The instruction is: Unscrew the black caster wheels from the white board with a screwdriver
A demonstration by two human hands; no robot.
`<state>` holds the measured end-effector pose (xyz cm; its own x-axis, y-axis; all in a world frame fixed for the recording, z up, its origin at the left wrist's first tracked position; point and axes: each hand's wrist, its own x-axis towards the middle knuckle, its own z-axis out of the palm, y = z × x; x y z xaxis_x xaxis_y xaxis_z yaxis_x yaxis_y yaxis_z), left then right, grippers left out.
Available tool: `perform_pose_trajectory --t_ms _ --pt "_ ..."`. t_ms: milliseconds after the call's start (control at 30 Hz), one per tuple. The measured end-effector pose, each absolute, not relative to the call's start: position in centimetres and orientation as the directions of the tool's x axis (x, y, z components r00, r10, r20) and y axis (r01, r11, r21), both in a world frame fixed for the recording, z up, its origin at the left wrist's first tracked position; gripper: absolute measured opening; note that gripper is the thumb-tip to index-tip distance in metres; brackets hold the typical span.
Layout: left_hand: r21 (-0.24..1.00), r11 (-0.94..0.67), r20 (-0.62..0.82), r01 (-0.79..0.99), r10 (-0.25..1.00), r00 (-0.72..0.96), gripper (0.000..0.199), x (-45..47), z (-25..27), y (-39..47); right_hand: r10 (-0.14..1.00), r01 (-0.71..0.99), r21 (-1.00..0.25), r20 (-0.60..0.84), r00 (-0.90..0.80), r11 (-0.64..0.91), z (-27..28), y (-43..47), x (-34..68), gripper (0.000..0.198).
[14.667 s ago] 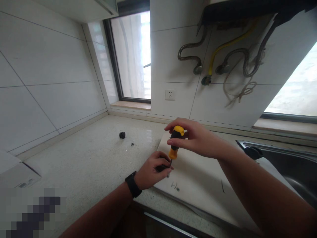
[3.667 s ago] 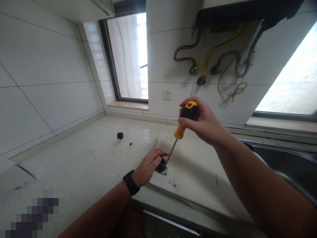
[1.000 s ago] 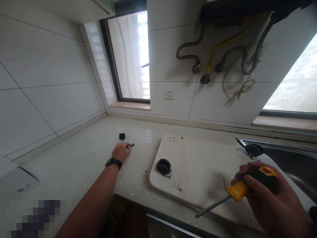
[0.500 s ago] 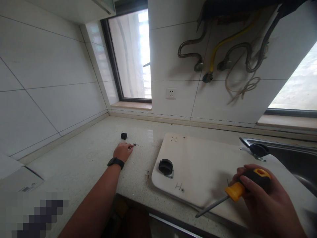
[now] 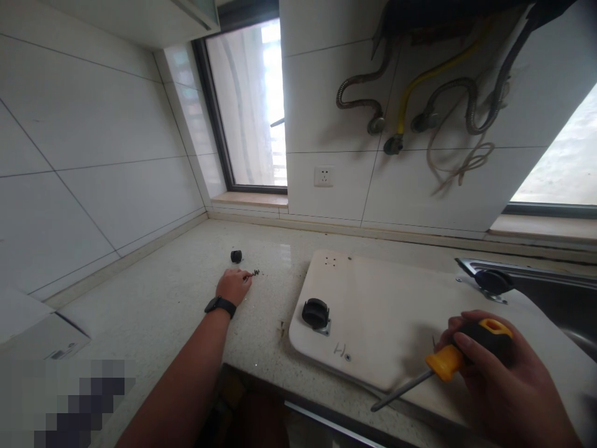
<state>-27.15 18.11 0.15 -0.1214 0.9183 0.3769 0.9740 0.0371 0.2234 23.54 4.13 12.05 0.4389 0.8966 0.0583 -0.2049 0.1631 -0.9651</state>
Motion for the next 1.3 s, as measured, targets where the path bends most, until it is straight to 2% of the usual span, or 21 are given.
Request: perform_pose_trajectory --t_ms 333,500,600,833,1000,1133,1233,1300 --pt "0.248 0.008 0.402 0.969 0.909 -0.111 0.028 -26.4 0.2 17.8 0.906 -0.155 -0.973 0.096 0.412 0.174 11.8 4.2 23.4 0.057" --pt "0.295 -0.006 0.466 0.956 0.874 -0.138 0.030 -25.9 0.9 17.5 0.904 -0.094 -0.974 0.154 0.399 0.207 11.7 4.2 23.2 0.055" --pt "0.332 -0.066 0.511 0.941 0.851 -0.120 0.034 -24.9 2.0 17.1 0.912 -0.055 -0.980 0.158 0.379 0.193 11.4 4.3 23.5 0.055" --pt "0.412 -0.363 0.557 0.836 0.826 0.084 0.041 -19.6 6.5 14.8 0.932 -0.025 -0.982 0.171 0.319 0.189 11.7 5.2 23.5 0.055" --pt "0.561 -0.614 0.524 0.556 0.783 0.336 0.046 -15.2 10.2 11.6 0.931 0.023 -0.974 0.220 0.291 0.223 11.9 6.0 23.3 0.053" --pt "0.573 -0.649 0.439 0.501 0.758 0.482 0.060 -12.4 11.3 9.5 0.949 -0.009 -0.979 0.196 0.247 0.205 12.0 7.5 23.6 0.050" --pt "0.571 -0.621 0.406 0.538 0.782 0.472 0.070 -10.9 10.9 8.9 0.955 -0.071 -0.977 0.180 0.234 0.202 12.0 9.5 23.8 0.048" --pt "0.591 -0.581 0.403 0.559 0.813 0.420 0.063 -10.3 10.5 8.7 0.951 -0.098 -0.974 0.175 0.255 0.206 11.9 11.1 24.0 0.049"
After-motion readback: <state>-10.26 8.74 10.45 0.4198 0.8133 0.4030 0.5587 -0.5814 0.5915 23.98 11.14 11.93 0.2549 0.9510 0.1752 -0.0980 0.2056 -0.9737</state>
